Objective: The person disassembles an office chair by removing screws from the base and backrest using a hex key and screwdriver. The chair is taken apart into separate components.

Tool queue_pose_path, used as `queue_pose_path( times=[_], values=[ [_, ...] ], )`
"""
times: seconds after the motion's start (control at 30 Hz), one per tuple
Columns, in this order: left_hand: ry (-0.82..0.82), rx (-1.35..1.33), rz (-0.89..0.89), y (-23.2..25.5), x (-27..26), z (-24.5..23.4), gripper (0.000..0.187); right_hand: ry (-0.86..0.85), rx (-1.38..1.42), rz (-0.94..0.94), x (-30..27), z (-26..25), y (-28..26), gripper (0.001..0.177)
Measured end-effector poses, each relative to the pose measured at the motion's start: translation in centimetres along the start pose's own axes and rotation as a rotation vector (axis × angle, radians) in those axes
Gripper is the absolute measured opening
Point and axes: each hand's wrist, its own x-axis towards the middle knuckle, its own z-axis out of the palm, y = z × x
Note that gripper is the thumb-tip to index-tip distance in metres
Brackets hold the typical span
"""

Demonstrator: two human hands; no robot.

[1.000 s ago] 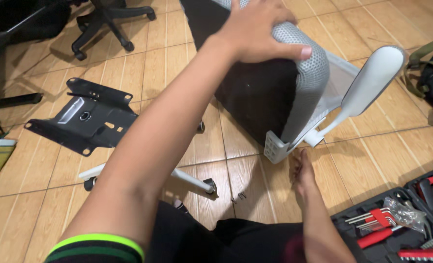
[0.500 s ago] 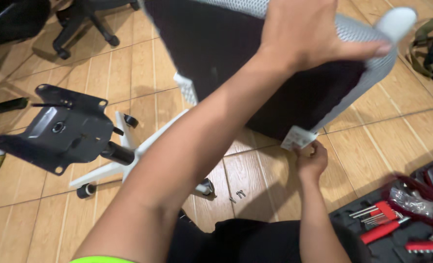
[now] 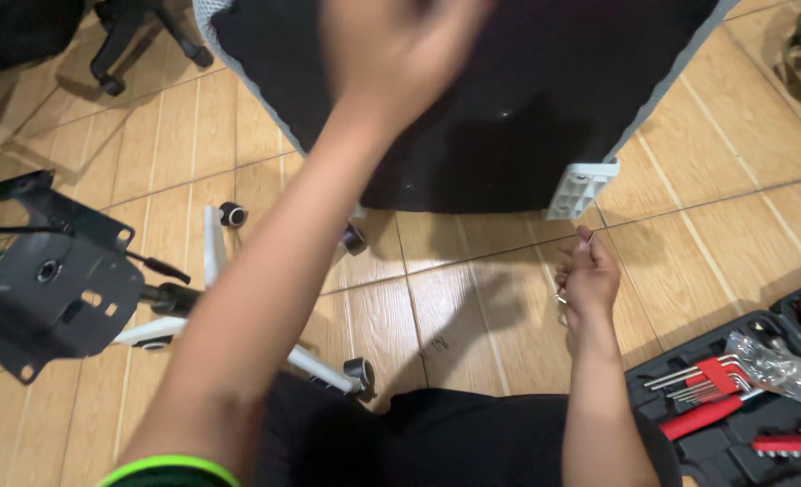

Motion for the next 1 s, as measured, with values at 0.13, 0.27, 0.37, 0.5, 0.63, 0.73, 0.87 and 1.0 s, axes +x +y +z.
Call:
queue_pose_path(
  times=[0.13,0.27,0.37,0.5,0.63,0.73,0.87,1.0],
  values=[
    [-0.452,0.745,-0.892,-1.9,-18.1,-9.5,0.087,0.004,-0.128,0.033,-0.1,1.1,-0.1,0.027],
    [-1.411,1.065,-1.258,-6.3,-29.8,-13.5,0.132,-0.047,-0.343,-0.016,-0.4,1.8,1.5,0.023],
    [-1.441,1.240,-1.055,-8.8,-33.1,-14.8,0.118,-0.143,-0.318,-0.059,-0.9,1.3,1.5,0.024],
    [-1.460,1.253,-0.964,-14.2,-33.8,-17.6,0.099,-0.099,-0.273,0.007,-0.6,1.2,2.4,0.028],
    [-0.882,1.098,-0.990,-20.4,-35.1,-23.9,0.068,-0.031,-0.155,-0.013,0.9,0.2,3.5,0.028],
    [-1.331,1.141,-1.112,-23.1,-35.6,-26.8,0.116,-0.011,0.050,-0.092,2.1,-0.1,3.2,0.024],
    [-0.986,0.994,-1.245,-23.7,-36.9,-27.4,0.102,0.053,0.305,-0.093,1.8,-1.2,0.7,0.018],
    [-0.972,0.980,-1.381,-22.1,-38.0,-27.0,0.086,0.099,0.059,-0.031,0.9,-0.7,-1.0,0.030]
  ],
)
